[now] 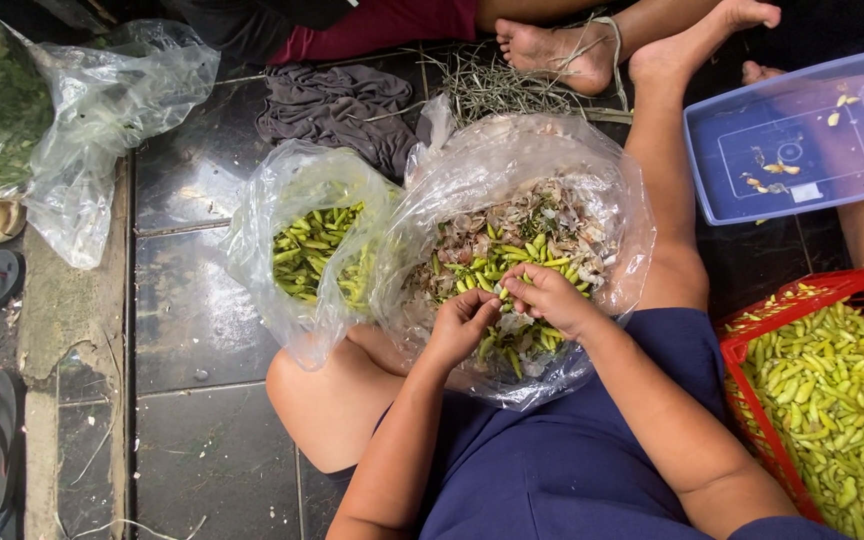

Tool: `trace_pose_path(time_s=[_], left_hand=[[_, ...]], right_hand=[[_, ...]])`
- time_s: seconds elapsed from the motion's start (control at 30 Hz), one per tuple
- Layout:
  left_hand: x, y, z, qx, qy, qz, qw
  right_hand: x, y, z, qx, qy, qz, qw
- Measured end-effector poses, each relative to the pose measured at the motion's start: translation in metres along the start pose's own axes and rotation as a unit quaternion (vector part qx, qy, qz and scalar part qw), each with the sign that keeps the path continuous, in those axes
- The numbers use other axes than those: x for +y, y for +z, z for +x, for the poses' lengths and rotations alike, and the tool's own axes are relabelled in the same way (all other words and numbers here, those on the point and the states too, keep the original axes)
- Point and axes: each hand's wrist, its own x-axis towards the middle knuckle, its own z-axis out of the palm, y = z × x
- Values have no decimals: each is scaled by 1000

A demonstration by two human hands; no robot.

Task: The person sits on the floor and sorts green vegetables from a plastic bag, transferring them into a red basket. The person handles the vegetables by hand, separating them from debris and placing them into the basket.

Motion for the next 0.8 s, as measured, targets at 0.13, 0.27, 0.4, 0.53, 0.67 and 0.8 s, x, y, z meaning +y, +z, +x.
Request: trace_pose_path(time_s=[0.13,0.27,0.4,0.53,0.67,0.8], left_hand=[[19,4,-2,-20,33,-15,999],[12,7,-4,-18,24,-88,996],[13,0,0,-5,-1,-205,979],[4,-6,3,1,-6,-280,960],[-20,-5,8,-14,6,-314,949],[-20,-5,11,-4,-5,-300,954]], right_hand=[[5,-6,3,-20,79,130,988],[18,-19,13,-52,137,230,962],[-5,-37,10,-22,97,299,949],[-39,-58,6,37,29,152,987],[-58,-55,3,165,-50,-140,975],[-59,-30,5,120,60,-531,837]])
